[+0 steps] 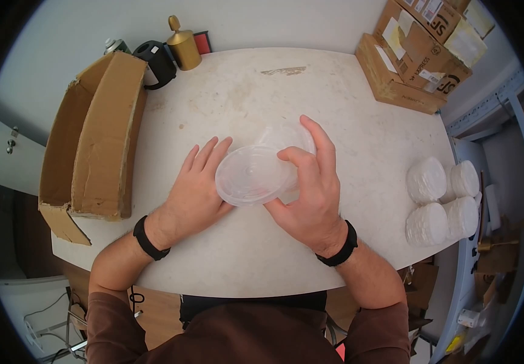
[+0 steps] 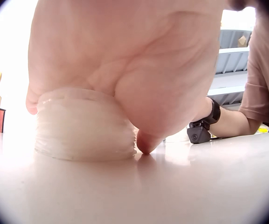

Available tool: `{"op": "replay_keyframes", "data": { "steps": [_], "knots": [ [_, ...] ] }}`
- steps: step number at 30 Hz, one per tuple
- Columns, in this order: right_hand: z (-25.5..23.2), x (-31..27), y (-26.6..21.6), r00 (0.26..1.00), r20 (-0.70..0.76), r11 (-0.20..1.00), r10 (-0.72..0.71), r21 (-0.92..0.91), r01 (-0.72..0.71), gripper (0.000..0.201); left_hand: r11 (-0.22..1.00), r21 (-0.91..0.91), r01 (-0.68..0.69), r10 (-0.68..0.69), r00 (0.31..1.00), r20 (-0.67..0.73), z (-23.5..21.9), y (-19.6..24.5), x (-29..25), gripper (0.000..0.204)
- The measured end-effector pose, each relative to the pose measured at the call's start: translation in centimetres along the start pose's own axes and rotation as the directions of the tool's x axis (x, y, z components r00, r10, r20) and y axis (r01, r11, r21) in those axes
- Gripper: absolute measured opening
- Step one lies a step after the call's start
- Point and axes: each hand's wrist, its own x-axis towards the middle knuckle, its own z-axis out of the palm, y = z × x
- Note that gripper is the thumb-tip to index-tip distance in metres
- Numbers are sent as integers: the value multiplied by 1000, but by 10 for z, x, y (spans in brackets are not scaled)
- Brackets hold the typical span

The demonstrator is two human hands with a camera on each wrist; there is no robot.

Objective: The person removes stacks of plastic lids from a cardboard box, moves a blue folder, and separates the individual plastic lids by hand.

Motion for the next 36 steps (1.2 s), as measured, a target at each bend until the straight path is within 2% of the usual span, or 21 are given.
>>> {"op": "replay_keyframes", "data": {
  "steps": [11, 13, 17, 19, 23, 25, 32, 36],
  "knots": [
    [0, 0, 1, 1000, 9, 1000, 9, -1, -9, 63, 995, 53, -86, 84, 996, 38, -1, -1, 1, 49],
    [0, 0, 1, 1000, 11, 1000, 1, -8, -1, 63, 995, 48, -90, 86, 993, 75, -2, -1, 1, 70],
    [1, -1, 1, 1000, 5, 1000, 10, 12, -10, 63, 995, 33, -97, 95, 994, 60, 0, -1, 1, 69],
    [1, -1, 1, 1000, 3, 1000, 2, 10, -2, 64, 994, 71, -87, 85, 996, 39, 1, 0, 1, 57],
    [1, 0, 1, 1000, 7, 1000, 3, 9, -3, 64, 991, 78, -109, 107, 994, 29, 1, -2, 1, 57],
    [1, -1, 1, 1000, 10, 1000, 14, 13, -14, 64, 993, -6, -121, 121, 992, 46, 1, -4, 1, 70],
    [0, 1, 0, 1000, 20, 1000, -10, -10, 10, 62, 992, -69, -109, 112, 993, 43, 0, -6, 1, 69],
    [-1, 1, 0, 1000, 30, 1000, -2, 13, 2, 60, 993, -90, -80, 85, 995, 46, -5, -1, 0, 76]
  ]
}}
